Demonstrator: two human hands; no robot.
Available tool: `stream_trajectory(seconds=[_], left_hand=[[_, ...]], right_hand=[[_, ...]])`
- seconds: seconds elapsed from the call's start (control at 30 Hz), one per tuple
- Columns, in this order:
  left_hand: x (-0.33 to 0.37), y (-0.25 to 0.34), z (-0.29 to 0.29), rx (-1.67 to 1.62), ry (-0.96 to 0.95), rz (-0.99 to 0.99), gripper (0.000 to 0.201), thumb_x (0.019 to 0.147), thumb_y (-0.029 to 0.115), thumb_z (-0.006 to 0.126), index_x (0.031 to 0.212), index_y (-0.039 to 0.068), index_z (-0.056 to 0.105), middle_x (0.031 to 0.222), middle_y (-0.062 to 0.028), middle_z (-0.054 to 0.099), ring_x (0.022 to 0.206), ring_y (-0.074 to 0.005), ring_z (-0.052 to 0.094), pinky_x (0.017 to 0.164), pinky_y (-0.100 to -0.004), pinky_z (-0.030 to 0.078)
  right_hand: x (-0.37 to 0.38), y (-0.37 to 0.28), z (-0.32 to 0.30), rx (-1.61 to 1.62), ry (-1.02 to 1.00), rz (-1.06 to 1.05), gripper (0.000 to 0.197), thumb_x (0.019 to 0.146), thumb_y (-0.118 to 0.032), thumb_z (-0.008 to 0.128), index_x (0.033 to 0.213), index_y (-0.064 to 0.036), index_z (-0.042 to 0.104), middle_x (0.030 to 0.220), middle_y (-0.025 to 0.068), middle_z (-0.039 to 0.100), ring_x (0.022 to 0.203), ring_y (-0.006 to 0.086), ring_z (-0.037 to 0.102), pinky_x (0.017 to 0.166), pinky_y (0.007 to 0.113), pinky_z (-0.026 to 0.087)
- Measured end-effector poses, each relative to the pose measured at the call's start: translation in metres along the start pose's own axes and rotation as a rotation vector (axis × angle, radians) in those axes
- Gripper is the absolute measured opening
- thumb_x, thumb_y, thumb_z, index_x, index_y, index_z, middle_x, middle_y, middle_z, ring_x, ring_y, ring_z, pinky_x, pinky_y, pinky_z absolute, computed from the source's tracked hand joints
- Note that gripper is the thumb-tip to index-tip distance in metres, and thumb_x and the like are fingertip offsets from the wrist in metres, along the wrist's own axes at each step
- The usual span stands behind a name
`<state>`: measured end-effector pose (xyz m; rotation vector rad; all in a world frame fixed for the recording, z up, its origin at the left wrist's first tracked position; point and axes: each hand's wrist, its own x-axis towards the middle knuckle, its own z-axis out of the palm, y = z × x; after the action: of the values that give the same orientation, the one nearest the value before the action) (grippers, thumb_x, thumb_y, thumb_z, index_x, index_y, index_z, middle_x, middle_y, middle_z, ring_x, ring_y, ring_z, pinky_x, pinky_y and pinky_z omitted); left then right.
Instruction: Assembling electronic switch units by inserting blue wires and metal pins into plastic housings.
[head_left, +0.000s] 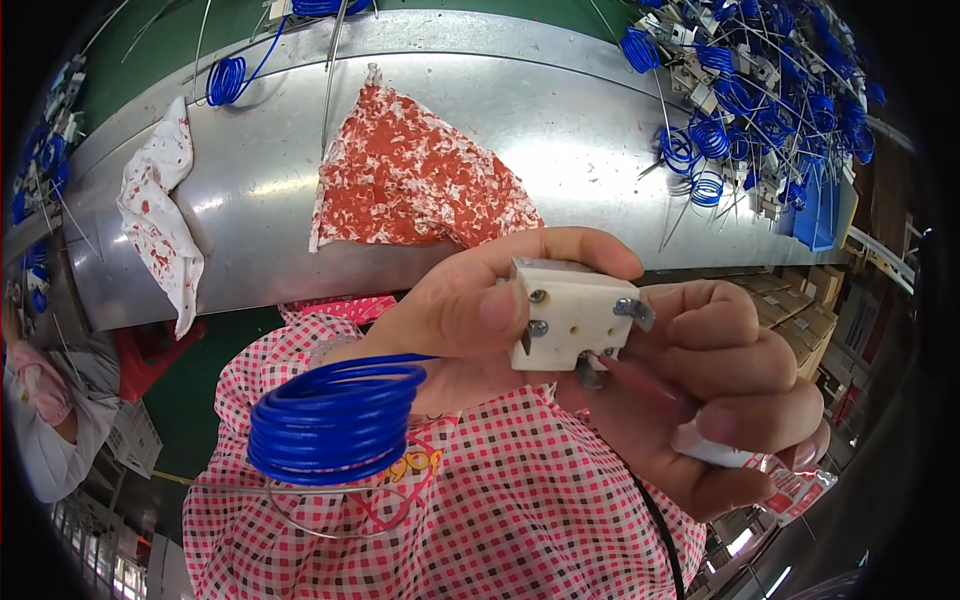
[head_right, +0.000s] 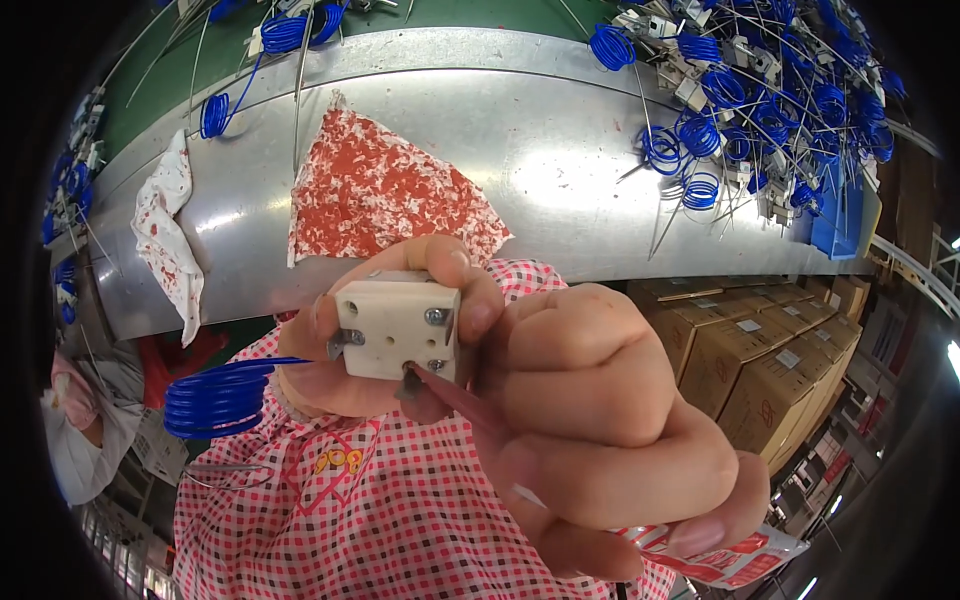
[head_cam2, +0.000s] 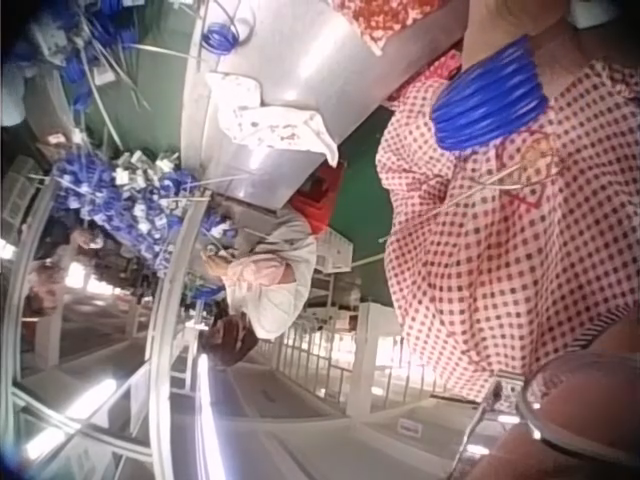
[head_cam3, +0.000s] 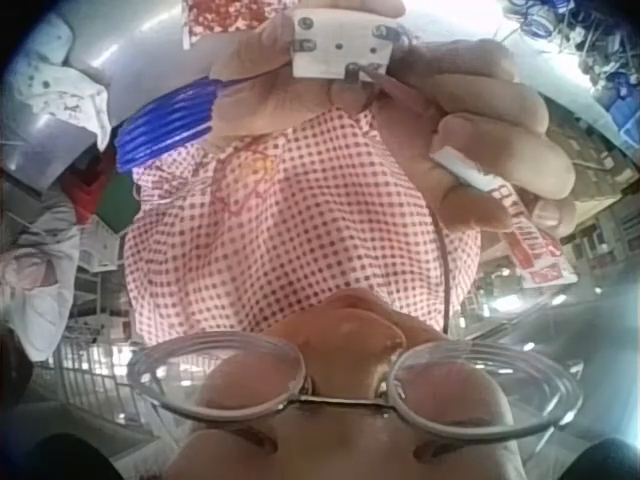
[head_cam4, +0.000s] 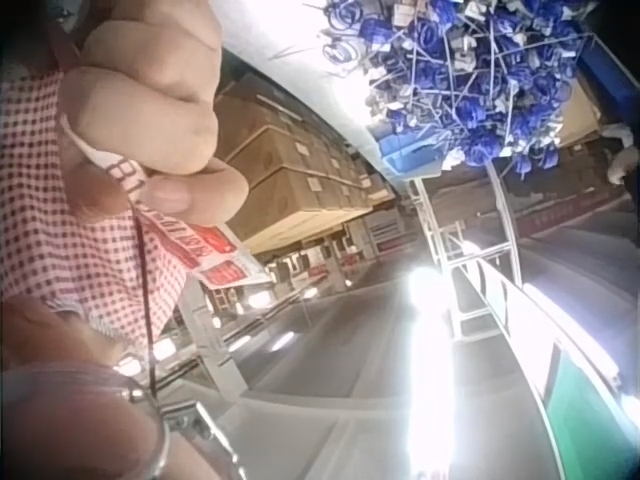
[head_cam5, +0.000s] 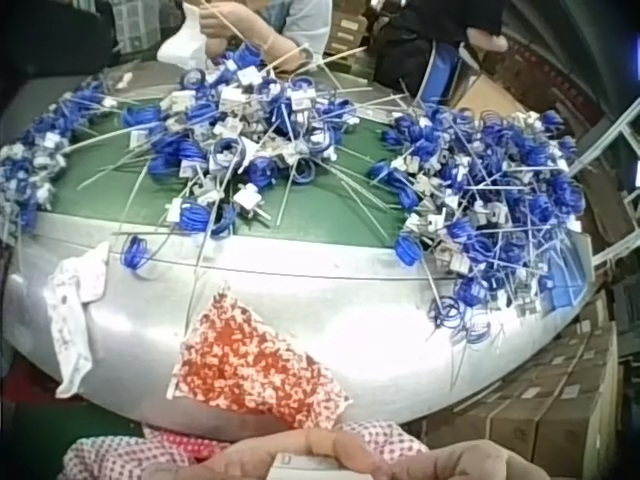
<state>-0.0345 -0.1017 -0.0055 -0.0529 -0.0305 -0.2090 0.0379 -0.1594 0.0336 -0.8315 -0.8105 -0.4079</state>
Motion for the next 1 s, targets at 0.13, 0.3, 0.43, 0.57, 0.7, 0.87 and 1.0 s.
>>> stream_trajectory(seconds=[0.13, 0.3, 0.43, 0.57, 0.7, 0.87, 1.0], left_hand=[[-0.001, 0.003, 0.004, -0.022, 0.01, -0.019, 0.064, 0.074, 0.041, 0.062, 0.118, 0.004, 0.034, 0.108, -0.0151, 0.037, 0.093, -0.0239, 0.046, 0.061, -0.0247, 0.047], [-0.001, 0.004, 0.001, -0.039, -0.019, -0.032, 0.062, 0.075, 0.041, 0.061, 0.117, 0.004, 0.034, 0.108, -0.0154, 0.036, 0.093, -0.0251, 0.046, 0.06, -0.0252, 0.047], [0.0, 0.003, -0.001, -0.05, -0.03, -0.024, 0.061, 0.077, 0.042, 0.058, 0.118, 0.004, 0.033, 0.109, -0.0156, 0.037, 0.092, -0.0248, 0.047, 0.062, -0.0258, 0.047], [0.002, 0.003, 0.002, 0.011, 0.018, -0.016, 0.062, 0.078, 0.045, 0.056, 0.118, 0.004, 0.033, 0.109, -0.0155, 0.038, 0.093, -0.0245, 0.048, 0.064, -0.0263, 0.046], [0.004, 0.006, 0.0, -0.023, 0.038, -0.054, 0.062, 0.078, 0.046, 0.055, 0.118, 0.004, 0.033, 0.107, -0.015, 0.039, 0.081, -0.0222, 0.053, 0.059, -0.0251, 0.046], [0.002, 0.006, -0.001, -0.005, 0.075, -0.045, 0.063, 0.078, 0.046, 0.055, 0.118, 0.004, 0.033, 0.106, -0.0147, 0.039, 0.067, -0.0196, 0.055, 0.054, -0.0235, 0.045], [-0.001, 0.006, 0.002, -0.039, 0.036, -0.046, 0.063, 0.078, 0.045, 0.056, 0.119, 0.004, 0.032, 0.108, -0.0149, 0.037, 0.069, -0.0197, 0.056, 0.056, -0.0241, 0.046]], right_hand=[[0.004, -0.005, -0.01, -0.092, -0.039, -0.008, 0.033, 0.087, -0.034, 0.041, 0.069, -0.0079, 0.036, 0.066, -0.0037, 0.039, 0.039, 0.0087, 0.028, 0.039, 0.024, 0.021], [0.001, 0.002, 0.003, 0.122, 0.052, 0.014, 0.033, 0.087, -0.034, 0.042, 0.068, -0.0078, 0.036, 0.067, -0.0034, 0.04, 0.04, 0.0085, 0.028, 0.039, 0.024, 0.022], [0.005, -0.004, -0.012, -0.012, -0.05, -0.015, 0.033, 0.086, -0.034, 0.043, 0.067, -0.0076, 0.036, 0.068, -0.0026, 0.041, 0.04, 0.0085, 0.029, 0.039, 0.023, 0.023], [0.003, -0.001, 0.001, 0.183, 0.043, 0.13, 0.031, 0.084, -0.033, 0.046, 0.069, -0.0065, 0.038, 0.069, -0.0011, 0.042, 0.04, 0.0085, 0.03, 0.04, 0.024, 0.025], [0.004, 0.004, -0.001, 0.184, 0.095, 0.011, 0.032, 0.081, -0.033, 0.051, 0.076, -0.0033, 0.042, 0.074, 0.0021, 0.045, 0.043, 0.0089, 0.034, 0.04, 0.023, 0.027], [0.002, 0.003, -0.006, 0.151, 0.081, 0.018, 0.035, 0.079, -0.033, 0.054, 0.087, 0.0003, 0.047, 0.08, 0.0048, 0.048, 0.047, 0.0096, 0.037, 0.042, 0.022, 0.029], [0.002, -0.003, -0.007, 0.236, 0.043, 0.088, 0.035, 0.077, -0.032, 0.058, 0.092, -0.0012, 0.05, 0.085, 0.0057, 0.049, 0.056, 0.0106, 0.041, 0.049, 0.023, 0.033]])
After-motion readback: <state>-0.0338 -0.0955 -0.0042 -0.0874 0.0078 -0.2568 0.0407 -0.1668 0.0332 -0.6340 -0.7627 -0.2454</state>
